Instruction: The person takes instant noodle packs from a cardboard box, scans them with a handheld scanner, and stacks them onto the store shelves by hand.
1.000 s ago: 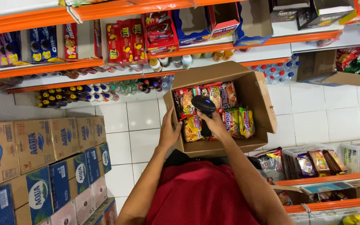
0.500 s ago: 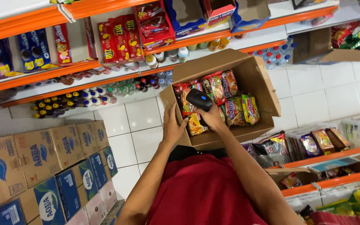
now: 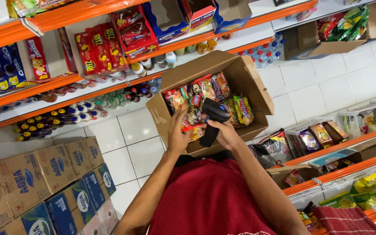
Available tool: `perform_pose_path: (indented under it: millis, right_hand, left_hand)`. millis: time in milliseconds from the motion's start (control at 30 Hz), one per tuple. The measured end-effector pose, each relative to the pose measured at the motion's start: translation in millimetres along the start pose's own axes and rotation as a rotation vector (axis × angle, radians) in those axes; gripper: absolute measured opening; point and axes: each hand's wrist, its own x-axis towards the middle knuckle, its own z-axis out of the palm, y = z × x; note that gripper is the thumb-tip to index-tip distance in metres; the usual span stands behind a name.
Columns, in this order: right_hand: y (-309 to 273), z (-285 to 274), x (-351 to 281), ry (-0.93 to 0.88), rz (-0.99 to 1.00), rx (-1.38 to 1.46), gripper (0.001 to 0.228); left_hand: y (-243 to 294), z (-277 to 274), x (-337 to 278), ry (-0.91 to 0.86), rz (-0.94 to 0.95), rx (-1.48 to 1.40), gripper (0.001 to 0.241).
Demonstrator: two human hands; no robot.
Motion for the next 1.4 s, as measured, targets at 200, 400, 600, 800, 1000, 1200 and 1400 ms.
perform_pose_path:
  millis: [200, 400, 600, 800, 1000, 1200, 1400]
  right_hand:
    - [-27, -7, -2, 0.138, -0.351, -0.514, 0.039]
    - [-39, -32, 2, 0.141, -0.237, -0.344, 0.039]
    - [-71, -31, -3, 0.131, -0.345, -0.289, 0.055]
    - [-95, -22, -9, 0.064, -0.401, -0.24, 0.048]
    - [-113, -27, -13, -0.071, -0.413, -0.193, 0.044]
    - [-120, -35, -8, 0.004, -0.405, -0.237, 0.041]
    - [-127, -42, -8, 0.001, -0.41, -0.27, 0.042]
  left_hand:
    - [-2, 17, 5, 0.122, -0.632, -0.755, 0.045]
    - [17, 27, 11, 0.087, -0.685, -0.896, 0.047]
    - [31, 31, 21, 0.094, -0.591, -0.83, 0.052]
    - [67, 25, 35, 0.051, -0.645, -0.918, 0.04]
    - [83, 16, 36, -0.049, -0.623, -0.871, 0.042]
    - [86, 23, 38, -0.013, -0.53, -0.809, 0.044]
    - [83, 35, 41, -0.003, -0.63, -0.793, 0.039]
